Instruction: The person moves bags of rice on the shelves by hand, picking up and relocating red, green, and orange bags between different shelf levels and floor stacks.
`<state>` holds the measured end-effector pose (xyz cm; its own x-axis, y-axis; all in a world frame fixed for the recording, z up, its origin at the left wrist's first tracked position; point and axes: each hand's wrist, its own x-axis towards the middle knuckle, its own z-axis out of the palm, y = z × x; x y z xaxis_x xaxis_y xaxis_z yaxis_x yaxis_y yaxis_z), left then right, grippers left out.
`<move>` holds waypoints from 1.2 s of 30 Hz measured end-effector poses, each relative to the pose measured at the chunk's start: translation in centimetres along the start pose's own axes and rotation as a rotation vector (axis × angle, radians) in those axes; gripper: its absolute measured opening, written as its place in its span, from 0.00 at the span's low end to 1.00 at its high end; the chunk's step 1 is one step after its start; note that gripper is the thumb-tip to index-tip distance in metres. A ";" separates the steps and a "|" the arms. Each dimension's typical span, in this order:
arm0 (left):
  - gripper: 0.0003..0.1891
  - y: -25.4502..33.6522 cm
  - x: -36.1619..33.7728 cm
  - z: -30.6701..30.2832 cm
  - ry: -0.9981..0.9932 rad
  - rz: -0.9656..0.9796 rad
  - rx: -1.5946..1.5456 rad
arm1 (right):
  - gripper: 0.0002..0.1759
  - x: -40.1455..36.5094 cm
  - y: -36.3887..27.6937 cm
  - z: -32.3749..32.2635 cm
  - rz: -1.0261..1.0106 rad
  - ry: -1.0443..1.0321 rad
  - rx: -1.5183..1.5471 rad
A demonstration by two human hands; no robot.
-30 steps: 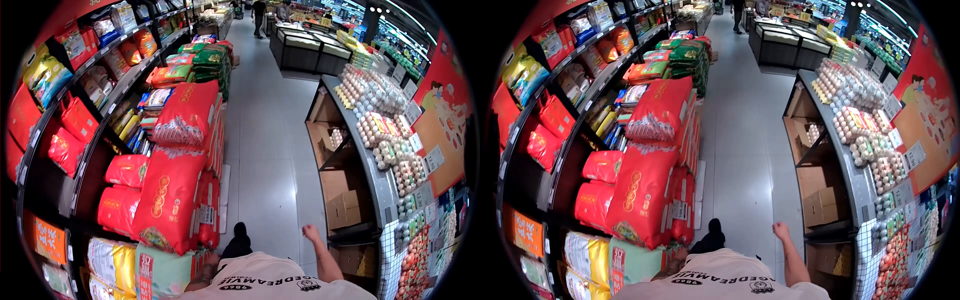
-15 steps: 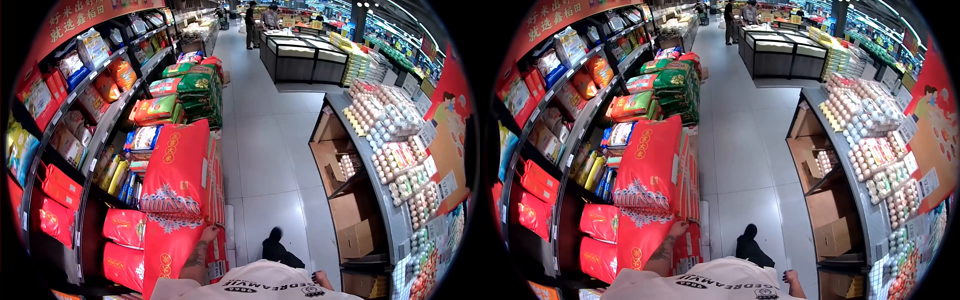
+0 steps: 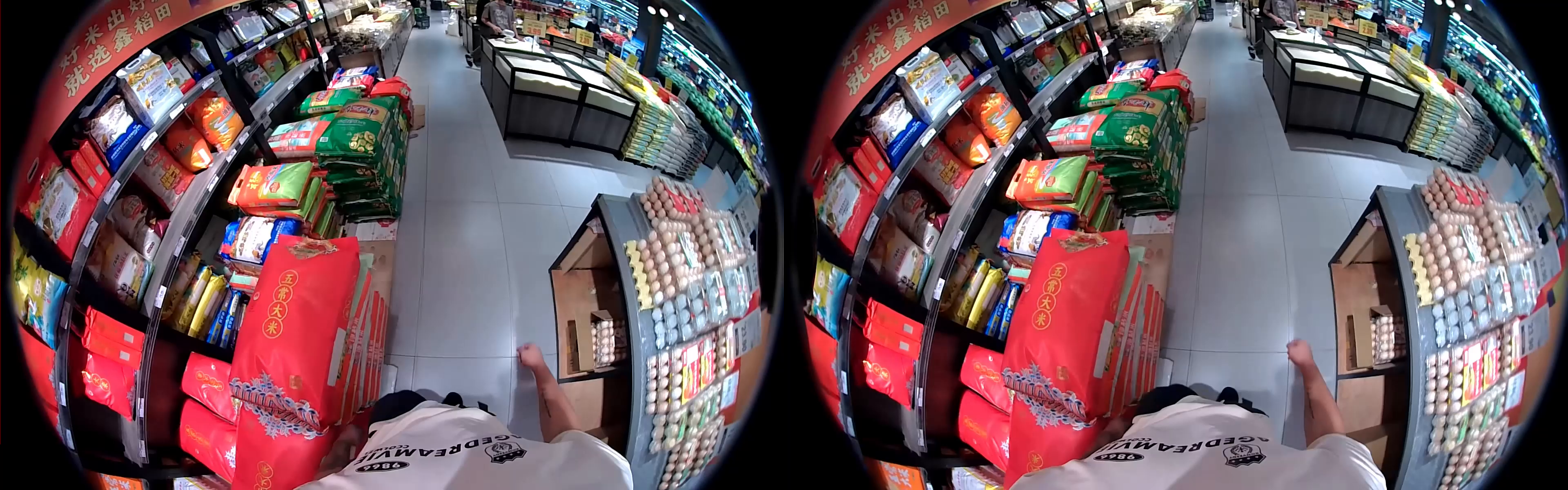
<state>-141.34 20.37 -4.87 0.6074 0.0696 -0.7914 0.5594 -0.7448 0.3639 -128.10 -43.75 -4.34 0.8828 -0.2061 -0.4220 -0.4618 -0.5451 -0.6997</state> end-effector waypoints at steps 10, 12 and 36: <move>0.23 21.5 25.5 -4.4 -0.239 -0.211 -1.000 | 0.12 16.6 -14.5 -5.3 0.069 0.106 0.314; 0.28 28.9 30.2 -7.9 -0.108 -0.116 -0.745 | 0.13 17.6 -10.7 -3.5 0.157 0.079 0.163; 0.16 51.4 47.5 -30.0 0.070 0.288 0.325 | 0.14 65.3 -17.7 -13.2 0.587 -0.411 0.228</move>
<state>-66.86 5.32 -9.00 0.7557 -0.1350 -0.6408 0.1617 -0.9098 0.3823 -61.16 -58.25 -11.91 0.4037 -0.0670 -0.9124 -0.8925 -0.2481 -0.3767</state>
